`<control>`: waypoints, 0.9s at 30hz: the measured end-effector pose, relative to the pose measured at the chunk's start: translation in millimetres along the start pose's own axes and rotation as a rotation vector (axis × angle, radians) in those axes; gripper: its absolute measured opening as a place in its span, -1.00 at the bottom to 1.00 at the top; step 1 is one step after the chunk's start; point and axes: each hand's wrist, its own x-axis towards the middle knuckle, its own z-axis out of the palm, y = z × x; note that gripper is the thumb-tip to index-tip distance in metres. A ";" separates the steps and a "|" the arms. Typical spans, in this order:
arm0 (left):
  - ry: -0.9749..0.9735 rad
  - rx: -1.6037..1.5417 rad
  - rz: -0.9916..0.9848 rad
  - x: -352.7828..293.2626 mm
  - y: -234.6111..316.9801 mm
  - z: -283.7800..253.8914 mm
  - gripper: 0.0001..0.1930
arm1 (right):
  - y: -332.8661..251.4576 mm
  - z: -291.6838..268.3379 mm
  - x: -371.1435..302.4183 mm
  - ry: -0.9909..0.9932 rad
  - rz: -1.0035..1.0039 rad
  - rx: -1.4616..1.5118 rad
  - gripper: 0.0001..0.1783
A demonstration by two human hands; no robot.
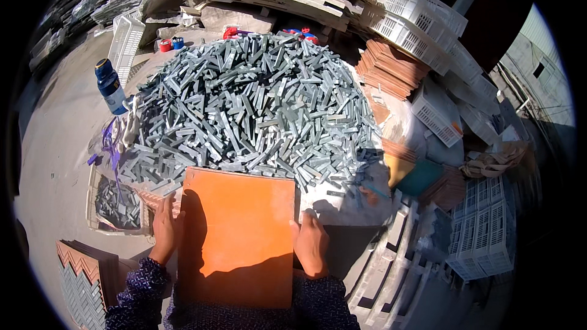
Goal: The person places small rectangular tiles onto a square board in a herringbone pattern. They pick tiles from a nearby pile, position them by hand, and occasionally flip the board to check alignment before continuing.
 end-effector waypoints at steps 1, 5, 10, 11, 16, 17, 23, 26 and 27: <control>0.010 0.053 0.150 15.5 2.7 2.9 -0.43 | -10.9 -0.5 17.3 0.070 -0.150 0.082 -0.60; -0.084 0.179 0.468 71.7 5.3 48.1 -0.45 | -5.4 61.6 67.0 -0.037 -0.414 0.054 -0.43; -0.164 0.159 0.404 67.6 -1.0 50.5 -0.49 | -11.0 79.8 56.3 0.027 -0.414 0.069 -0.40; -0.153 0.171 0.407 67.2 -0.2 52.3 -0.49 | -10.9 80.2 56.0 -0.012 -0.398 0.003 -0.35; -0.131 0.176 0.300 42.5 -6.3 43.0 -0.39 | -15.6 74.8 29.9 -0.019 -0.311 -0.092 -0.26; -0.024 0.212 0.333 36.4 -12.7 44.1 -0.40 | -15.6 72.9 18.9 -0.026 -0.246 -0.073 -0.25; 0.140 -0.135 -0.074 31.8 -18.9 48.3 -0.62 | -5.1 73.6 -4.1 0.141 0.151 0.266 -0.37; 0.094 -0.138 -0.131 45.2 -18.3 45.5 -0.68 | 0.7 68.9 0.8 0.133 0.168 0.301 -0.48; 0.122 -0.104 -0.078 51.3 -16.3 44.2 -0.68 | 1.2 69.7 -1.0 0.171 0.106 0.243 -0.51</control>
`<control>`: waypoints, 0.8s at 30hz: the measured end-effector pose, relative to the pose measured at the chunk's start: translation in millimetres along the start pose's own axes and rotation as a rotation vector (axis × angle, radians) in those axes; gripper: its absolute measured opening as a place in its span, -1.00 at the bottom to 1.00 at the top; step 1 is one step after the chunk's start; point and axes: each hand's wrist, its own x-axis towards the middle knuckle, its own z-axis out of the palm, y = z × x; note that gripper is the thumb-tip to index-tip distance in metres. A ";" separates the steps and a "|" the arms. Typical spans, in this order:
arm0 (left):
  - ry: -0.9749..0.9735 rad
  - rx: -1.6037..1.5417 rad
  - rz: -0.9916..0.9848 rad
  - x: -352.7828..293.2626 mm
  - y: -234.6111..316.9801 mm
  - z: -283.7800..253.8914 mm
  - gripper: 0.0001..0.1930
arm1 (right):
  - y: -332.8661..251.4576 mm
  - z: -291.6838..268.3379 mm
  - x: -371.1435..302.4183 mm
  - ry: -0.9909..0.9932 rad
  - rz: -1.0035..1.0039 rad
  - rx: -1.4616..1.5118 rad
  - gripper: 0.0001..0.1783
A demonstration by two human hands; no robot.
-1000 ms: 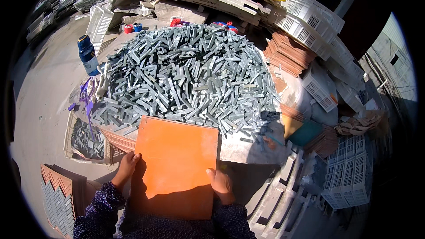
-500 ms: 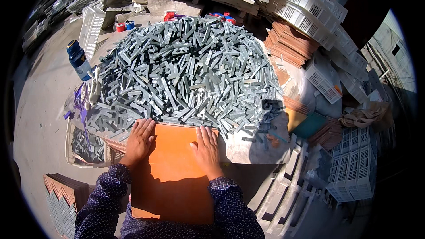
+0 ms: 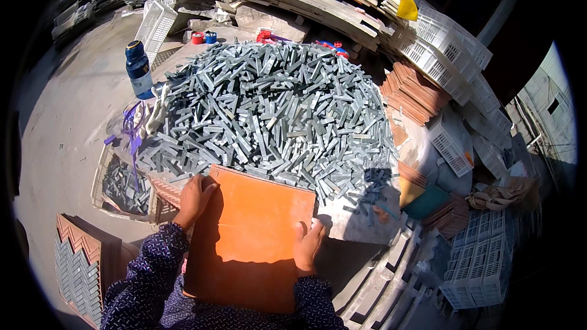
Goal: The person places small rectangular tiles onto a square board in a herringbone pattern. They pick tiles from a nearby pile, position them by hand, and occasionally flip the board to check alignment before continuing.
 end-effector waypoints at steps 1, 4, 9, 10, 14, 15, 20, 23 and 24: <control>0.026 0.030 0.057 7.1 1.6 -0.5 -0.68 | 1.9 0.7 -2.3 0.033 -0.071 -0.051 -0.54; -0.017 0.041 -0.060 33.7 -4.2 9.0 -0.67 | 9.7 5.8 -9.9 0.082 -0.151 -0.003 -0.57; -0.205 -0.255 -0.153 52.0 -29.7 9.4 -0.63 | 25.7 2.2 -21.1 -0.144 0.290 0.084 -0.59; -0.185 -0.272 -0.202 51.5 -39.4 16.5 -0.64 | 28.6 0.4 -21.1 -0.211 0.414 0.309 -0.58; -0.186 -0.426 -0.287 49.4 -38.6 23.7 -0.65 | 49.3 0.7 -17.2 -0.351 0.623 0.807 -0.53; -0.216 -0.537 -0.357 48.8 -37.5 22.7 -0.66 | 53.5 3.1 -16.8 -0.362 0.603 0.830 -0.52; -0.380 -0.975 -0.575 35.8 -17.5 20.3 -0.66 | 69.0 12.4 -19.2 -0.291 0.520 0.754 -0.54; -0.552 -1.026 -0.731 36.5 -20.0 5.8 -0.67 | 64.8 9.1 -18.3 -0.335 0.530 0.862 -0.55; -0.552 -1.018 -0.732 37.6 -22.0 8.0 -0.64 | 59.9 7.1 -18.1 -0.352 0.538 0.905 -0.55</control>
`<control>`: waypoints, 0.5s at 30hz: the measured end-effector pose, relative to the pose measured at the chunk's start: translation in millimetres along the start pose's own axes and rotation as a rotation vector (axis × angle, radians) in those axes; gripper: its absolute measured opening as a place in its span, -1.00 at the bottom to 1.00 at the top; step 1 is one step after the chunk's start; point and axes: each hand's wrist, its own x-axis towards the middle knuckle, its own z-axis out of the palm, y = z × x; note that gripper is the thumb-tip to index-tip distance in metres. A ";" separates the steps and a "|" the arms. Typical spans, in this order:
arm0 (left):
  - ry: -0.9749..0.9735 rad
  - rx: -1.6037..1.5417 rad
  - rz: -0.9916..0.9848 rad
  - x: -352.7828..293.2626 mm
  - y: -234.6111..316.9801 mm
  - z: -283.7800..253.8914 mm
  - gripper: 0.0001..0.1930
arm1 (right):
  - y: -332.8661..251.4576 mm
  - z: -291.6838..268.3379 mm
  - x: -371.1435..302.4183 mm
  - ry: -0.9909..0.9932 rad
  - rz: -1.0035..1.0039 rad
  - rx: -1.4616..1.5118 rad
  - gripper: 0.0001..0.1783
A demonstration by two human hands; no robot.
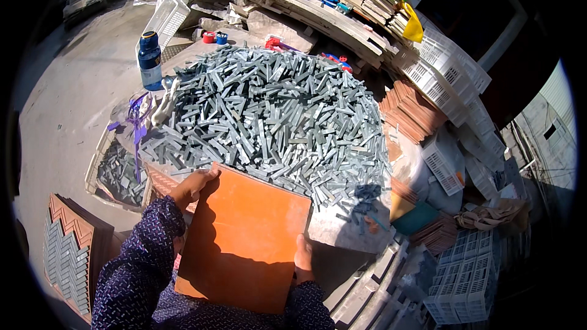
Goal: The person places small rectangular tiles onto a square board in a herringbone pattern. They pick tiles from a nearby pile, position them by hand, and occasionally flip the board to check alignment before continuing.
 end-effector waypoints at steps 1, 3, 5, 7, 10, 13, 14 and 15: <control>0.031 0.010 0.004 0.5 0.1 -0.1 -0.63 | -4.4 3.2 -1.8 -0.007 0.034 0.002 -0.55; 0.099 0.025 0.010 -0.7 -1.4 -1.2 -0.62 | -19.6 13.1 -9.4 -0.025 0.103 0.002 -0.56; 0.086 0.022 0.002 -11.1 -0.7 -3.6 -0.60 | -29.7 19.8 -19.8 -0.104 0.045 -0.025 -0.57; 0.111 -0.068 -0.039 -35.1 -3.5 9.4 -0.58 | -20.4 6.5 -19.1 -0.138 0.019 -0.057 -0.57; -0.026 -0.085 -0.087 -68.7 -26.8 6.0 -0.54 | 0.6 -7.0 -6.2 -0.140 0.004 -0.067 -0.58; -0.037 0.045 -0.258 -83.6 -45.9 -18.2 -0.52 | -34.7 16.4 -31.4 -0.165 0.233 0.164 -0.61; -0.062 0.071 -0.288 -80.6 -54.0 -27.3 -0.51 | -34.8 14.2 -34.3 -0.244 0.250 0.147 -0.61; -0.106 0.050 -0.243 -83.3 -56.9 -31.5 -0.50 | -32.3 11.7 -38.5 -0.323 0.264 0.135 -0.61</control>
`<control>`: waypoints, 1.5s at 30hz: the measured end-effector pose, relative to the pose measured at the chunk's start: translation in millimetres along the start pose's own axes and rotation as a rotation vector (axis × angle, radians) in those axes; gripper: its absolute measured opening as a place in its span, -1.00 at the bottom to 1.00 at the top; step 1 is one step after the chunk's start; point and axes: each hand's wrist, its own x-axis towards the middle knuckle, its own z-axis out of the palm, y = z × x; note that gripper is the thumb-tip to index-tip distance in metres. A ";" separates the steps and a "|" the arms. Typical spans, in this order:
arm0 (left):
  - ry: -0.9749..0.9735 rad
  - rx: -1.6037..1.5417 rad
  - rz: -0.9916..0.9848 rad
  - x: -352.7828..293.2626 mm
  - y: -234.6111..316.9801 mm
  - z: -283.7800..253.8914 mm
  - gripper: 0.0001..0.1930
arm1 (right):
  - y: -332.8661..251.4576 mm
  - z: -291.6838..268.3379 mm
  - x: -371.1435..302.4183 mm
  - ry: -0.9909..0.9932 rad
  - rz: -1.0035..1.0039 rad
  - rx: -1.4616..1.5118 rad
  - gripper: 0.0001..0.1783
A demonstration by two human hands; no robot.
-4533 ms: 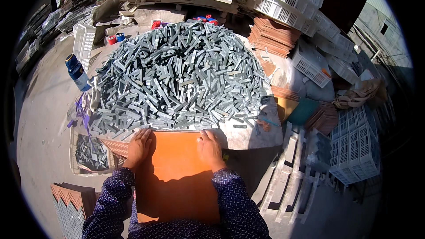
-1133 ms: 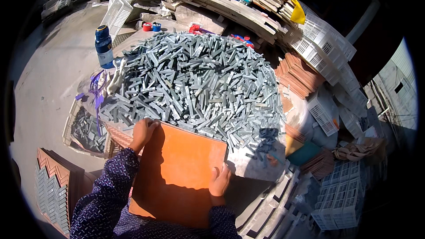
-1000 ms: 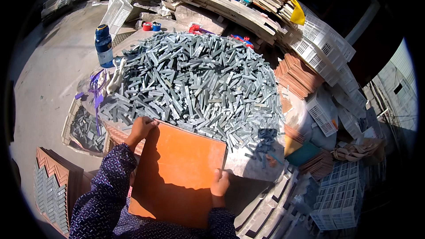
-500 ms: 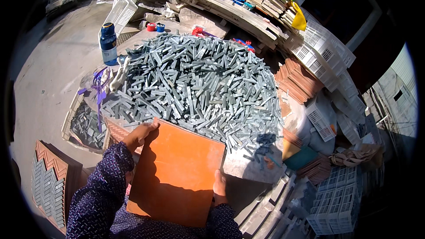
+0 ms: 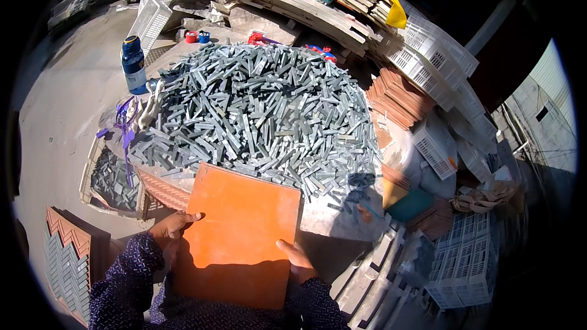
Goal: The person places small rectangular tiles onto a square board in a herringbone pattern. They pick tiles from a nearby pile, position them by hand, and occasionally flip the board to check alignment before continuing.
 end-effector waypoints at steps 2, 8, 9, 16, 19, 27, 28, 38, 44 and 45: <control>-0.078 -0.060 0.078 -5.4 2.3 5.6 -0.47 | 2.6 -4.1 -5.5 -0.067 0.034 0.000 -0.59; -0.094 -0.090 0.103 0.7 9.4 20.9 -0.43 | 6.3 -11.0 -0.3 -0.036 -0.009 0.072 -0.58; -0.063 -0.082 0.166 0.7 5.2 18.7 -0.44 | 8.1 -8.0 4.7 -0.040 -0.102 0.048 -0.59; -0.118 -0.038 0.211 -2.8 3.8 13.5 -0.39 | 6.6 11.4 -12.6 -0.002 -0.329 0.034 -0.52; -0.153 -0.006 0.198 0.6 2.2 21.0 -0.36 | 15.4 24.7 -5.3 0.158 -0.577 -0.160 -0.57; -0.096 0.257 0.271 -13.5 4.7 -7.1 -0.31 | -29.6 77.2 -42.9 0.162 -0.542 -0.381 -0.65; -0.088 0.260 0.269 -15.4 2.7 -6.7 -0.30 | -25.9 79.2 -40.5 0.156 -0.556 -0.368 -0.65; -0.142 0.010 0.117 -6.2 10.2 -1.2 -0.31 | 22.6 26.0 0.9 0.018 -0.473 0.049 -0.66; -0.077 0.032 0.220 4.3 -10.6 -43.4 -0.46 | 21.3 5.5 -1.1 -0.185 -0.191 0.238 -0.60; -0.087 0.063 0.221 -1.4 -9.1 -31.9 -0.46 | 29.5 0.5 -1.2 -0.158 -0.172 0.260 -0.58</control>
